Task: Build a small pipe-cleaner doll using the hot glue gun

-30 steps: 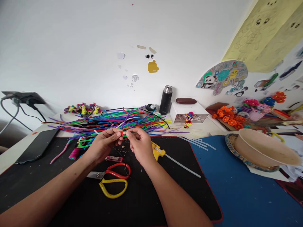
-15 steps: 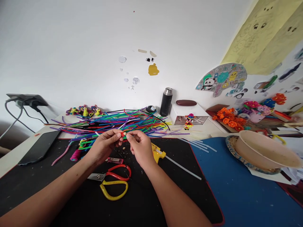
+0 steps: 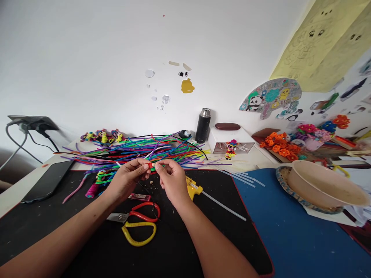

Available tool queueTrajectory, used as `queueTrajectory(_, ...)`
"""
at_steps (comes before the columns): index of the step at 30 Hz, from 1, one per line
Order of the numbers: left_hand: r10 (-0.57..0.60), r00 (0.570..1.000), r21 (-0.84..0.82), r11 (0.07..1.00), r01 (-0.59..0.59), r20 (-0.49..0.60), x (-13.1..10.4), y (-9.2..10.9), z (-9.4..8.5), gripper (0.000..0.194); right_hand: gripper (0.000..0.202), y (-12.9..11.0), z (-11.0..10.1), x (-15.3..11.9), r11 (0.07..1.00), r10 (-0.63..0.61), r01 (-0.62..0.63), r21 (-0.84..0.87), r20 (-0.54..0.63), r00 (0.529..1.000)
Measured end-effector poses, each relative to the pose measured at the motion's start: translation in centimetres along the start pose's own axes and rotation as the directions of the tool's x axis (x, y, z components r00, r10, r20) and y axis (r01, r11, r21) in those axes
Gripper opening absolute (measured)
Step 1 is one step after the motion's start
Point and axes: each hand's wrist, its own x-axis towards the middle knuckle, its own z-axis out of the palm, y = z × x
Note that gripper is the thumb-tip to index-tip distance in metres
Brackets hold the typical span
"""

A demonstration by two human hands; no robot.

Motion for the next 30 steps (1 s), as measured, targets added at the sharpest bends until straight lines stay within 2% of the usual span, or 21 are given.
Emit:
queueTrajectory(10,0.021,0.999,0.032,0.999,-0.022,0.029,0.09,-0.56,-0.39,0.024,0.03,0.12,-0.01,0.01,1.0,0.002,-0.002,-0.023,-0.003,1.0)
queueTrajectory(19,0.005,1.0,0.041,0.999,-0.006,0.013,-0.01,-0.33,-0.2,0.027,0.03,-0.15,0.27,-0.21,0.999,0.007,-0.007,-0.039,-0.007,1.0)
queueTrajectory(30,-0.011,1.0,0.001,1.0,0.011,0.009,-0.03,-0.2,0.11,0.029,0.03,0.28,0.13,-0.08,1.0,0.01,-0.01,-0.029,0.005,1.0)
